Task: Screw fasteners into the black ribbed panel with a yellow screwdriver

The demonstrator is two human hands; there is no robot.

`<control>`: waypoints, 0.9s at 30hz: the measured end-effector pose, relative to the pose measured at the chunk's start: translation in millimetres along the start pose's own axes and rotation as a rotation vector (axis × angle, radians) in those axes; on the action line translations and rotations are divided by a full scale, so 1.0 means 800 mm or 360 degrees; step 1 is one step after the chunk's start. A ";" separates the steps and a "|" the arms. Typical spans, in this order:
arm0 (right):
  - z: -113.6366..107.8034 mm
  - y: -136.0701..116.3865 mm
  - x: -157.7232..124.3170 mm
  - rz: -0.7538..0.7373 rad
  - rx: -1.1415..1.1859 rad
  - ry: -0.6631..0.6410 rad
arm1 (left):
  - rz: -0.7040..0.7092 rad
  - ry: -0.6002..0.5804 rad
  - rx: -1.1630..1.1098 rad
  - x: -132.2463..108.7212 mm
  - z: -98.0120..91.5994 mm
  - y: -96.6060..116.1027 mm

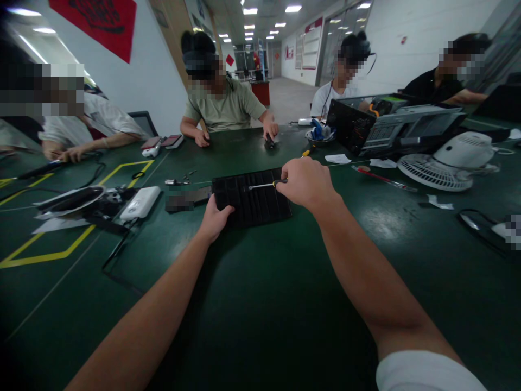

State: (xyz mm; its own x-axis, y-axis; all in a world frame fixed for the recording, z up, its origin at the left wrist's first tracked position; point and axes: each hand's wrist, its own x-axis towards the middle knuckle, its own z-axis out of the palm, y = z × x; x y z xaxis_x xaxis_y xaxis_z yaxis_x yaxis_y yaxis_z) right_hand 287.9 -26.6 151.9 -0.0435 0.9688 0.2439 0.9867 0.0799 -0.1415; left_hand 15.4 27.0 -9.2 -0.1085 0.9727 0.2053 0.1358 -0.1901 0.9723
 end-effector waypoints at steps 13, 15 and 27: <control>-0.001 0.000 -0.001 -0.0032 0.0005 -0.0022 | 0.0009 -0.0013 -0.0005 0.001 0.000 -0.004; 0.001 0.001 0.000 -0.0032 -0.0003 -0.0017 | 0.0002 -0.0008 0.0009 0.001 0.000 -0.003; 0.001 0.002 0.000 -0.0057 0.0036 -0.0066 | 0.0013 -0.0001 -0.0021 0.000 0.002 0.001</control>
State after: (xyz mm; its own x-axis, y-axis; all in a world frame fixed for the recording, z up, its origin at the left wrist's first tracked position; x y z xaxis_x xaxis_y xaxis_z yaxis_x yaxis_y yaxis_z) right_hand 289.0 -26.0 150.9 -0.0857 0.9741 0.2094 0.9806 0.1196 -0.1551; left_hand 17.3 27.4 -8.7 -0.1070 0.9712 0.2129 0.1234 -0.1995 0.9721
